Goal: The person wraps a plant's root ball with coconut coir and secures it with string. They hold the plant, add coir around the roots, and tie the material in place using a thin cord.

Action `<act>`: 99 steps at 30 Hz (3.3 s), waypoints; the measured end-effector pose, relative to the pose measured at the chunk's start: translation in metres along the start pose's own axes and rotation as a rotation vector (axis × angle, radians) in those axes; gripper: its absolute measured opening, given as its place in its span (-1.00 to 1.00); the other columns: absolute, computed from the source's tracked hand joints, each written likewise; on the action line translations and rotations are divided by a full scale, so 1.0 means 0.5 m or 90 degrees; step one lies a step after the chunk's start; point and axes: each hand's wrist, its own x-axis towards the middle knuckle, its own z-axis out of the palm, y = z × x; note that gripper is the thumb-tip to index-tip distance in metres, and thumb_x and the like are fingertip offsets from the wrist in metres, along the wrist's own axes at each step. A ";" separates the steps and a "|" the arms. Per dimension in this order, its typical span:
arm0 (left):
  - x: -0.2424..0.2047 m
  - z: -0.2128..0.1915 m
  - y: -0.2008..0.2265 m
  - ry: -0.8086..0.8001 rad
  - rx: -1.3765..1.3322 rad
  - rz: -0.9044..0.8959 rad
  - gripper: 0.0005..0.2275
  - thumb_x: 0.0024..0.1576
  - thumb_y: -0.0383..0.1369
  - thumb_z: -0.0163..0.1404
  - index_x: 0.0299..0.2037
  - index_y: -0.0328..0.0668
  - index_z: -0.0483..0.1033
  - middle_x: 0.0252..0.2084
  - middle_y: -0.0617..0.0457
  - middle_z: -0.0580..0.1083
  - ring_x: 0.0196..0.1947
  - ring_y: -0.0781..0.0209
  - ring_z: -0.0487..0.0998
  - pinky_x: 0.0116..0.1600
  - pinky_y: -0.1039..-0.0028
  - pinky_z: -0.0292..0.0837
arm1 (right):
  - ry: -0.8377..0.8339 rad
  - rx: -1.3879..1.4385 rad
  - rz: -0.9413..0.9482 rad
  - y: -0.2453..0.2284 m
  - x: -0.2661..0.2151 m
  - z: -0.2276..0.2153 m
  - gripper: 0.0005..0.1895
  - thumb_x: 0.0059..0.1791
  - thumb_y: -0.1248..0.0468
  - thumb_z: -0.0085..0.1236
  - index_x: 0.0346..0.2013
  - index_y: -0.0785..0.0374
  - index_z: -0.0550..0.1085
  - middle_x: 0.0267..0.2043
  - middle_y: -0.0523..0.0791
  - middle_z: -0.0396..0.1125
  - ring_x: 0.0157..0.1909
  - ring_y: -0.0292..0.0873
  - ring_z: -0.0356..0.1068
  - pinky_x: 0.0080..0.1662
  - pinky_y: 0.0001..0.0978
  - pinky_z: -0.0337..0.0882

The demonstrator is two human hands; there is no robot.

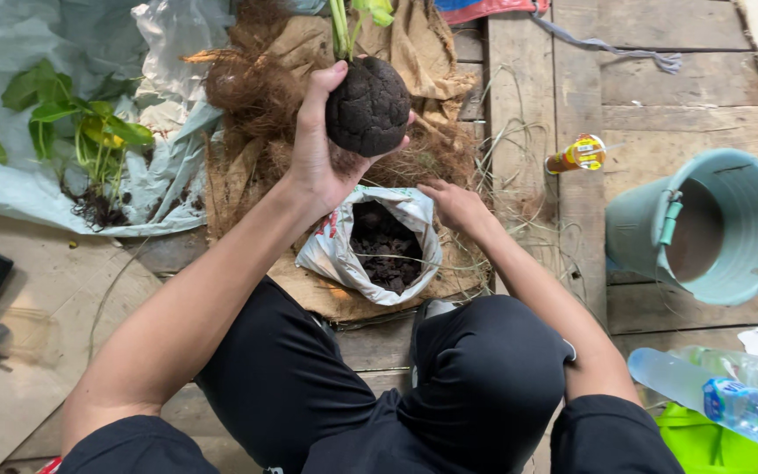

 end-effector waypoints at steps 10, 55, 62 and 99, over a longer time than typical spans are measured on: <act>-0.012 -0.036 0.031 0.014 0.015 0.027 -0.29 -0.02 0.09 0.12 0.17 -0.37 0.40 -0.01 -0.26 0.51 -0.09 -0.05 0.68 -0.08 0.30 0.74 | -0.003 0.048 0.093 0.060 -0.096 0.004 -0.64 -0.05 0.22 0.17 0.05 0.11 0.55 0.14 0.09 0.36 0.00 0.08 0.46 -0.04 -0.09 0.47; -0.028 -0.103 0.087 0.201 -0.021 0.200 -0.43 0.06 0.04 0.02 0.18 -0.15 0.35 -0.05 -0.13 0.54 -0.15 0.01 0.67 -0.13 0.23 0.70 | 0.197 -0.107 0.122 -0.153 0.306 -0.107 -0.13 -0.14 -0.10 0.30 0.36 0.15 0.23 0.32 0.20 0.17 0.10 0.12 0.37 -0.25 -0.15 0.48; -0.026 -0.104 0.084 0.210 -0.014 0.195 -0.39 0.05 0.04 0.02 0.23 -0.13 0.29 -0.03 -0.16 0.54 -0.15 0.01 0.69 -0.13 0.25 0.72 | -0.062 0.094 0.323 -0.183 0.373 -0.064 -0.04 -0.09 -0.26 0.27 0.36 0.30 0.22 0.19 0.14 0.38 0.17 0.10 0.42 0.13 -0.05 0.39; -0.079 -0.121 0.141 0.198 0.001 0.268 -0.34 0.06 0.08 0.11 0.20 -0.28 0.31 -0.05 -0.19 0.53 -0.12 -0.03 0.68 -0.09 0.16 0.75 | -0.003 0.065 0.098 -0.450 0.323 0.020 -0.08 -0.14 -0.28 0.13 0.33 0.18 0.21 0.07 0.08 0.35 -0.08 0.07 0.45 -0.15 0.03 0.42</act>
